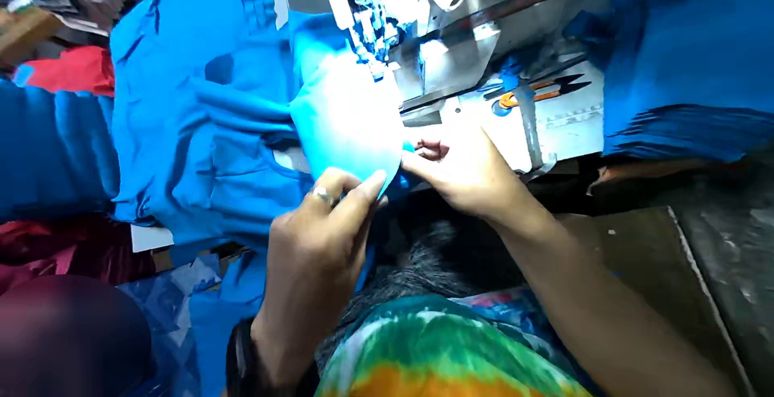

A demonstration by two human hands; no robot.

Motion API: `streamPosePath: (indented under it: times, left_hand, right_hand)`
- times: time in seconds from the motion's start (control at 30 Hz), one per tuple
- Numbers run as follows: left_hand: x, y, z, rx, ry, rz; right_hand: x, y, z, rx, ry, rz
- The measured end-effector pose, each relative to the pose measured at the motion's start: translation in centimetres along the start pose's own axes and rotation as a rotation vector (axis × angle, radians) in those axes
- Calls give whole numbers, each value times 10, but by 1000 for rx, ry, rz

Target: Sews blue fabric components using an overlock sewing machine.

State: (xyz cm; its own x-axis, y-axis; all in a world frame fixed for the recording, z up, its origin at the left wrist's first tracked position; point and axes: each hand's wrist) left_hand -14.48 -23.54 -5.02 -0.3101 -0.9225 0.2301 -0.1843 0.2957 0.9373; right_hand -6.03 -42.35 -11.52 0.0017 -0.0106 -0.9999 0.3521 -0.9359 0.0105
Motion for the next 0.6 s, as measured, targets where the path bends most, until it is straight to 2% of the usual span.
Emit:
streamPosePath:
  times: [0.2, 0.6]
  left_hand:
    - [5, -25, -4, -24, 93, -32]
    - [6, -1, -89, -139, 79, -330]
  right_hand:
    - [14, -4, -1, 43, 2, -64]
    - [9, -2, -19, 23, 9, -49]
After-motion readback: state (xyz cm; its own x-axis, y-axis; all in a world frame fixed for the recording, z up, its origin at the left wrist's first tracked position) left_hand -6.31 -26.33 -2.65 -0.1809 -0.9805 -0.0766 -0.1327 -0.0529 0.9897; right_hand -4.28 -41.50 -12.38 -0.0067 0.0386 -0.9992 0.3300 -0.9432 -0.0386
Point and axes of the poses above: each hand's wrist, its own z-axis away from the middle knuckle, its own y-axis out of the back of the hand, x = y × z, and after that the axes turned 8 degrees about -z, right-handed
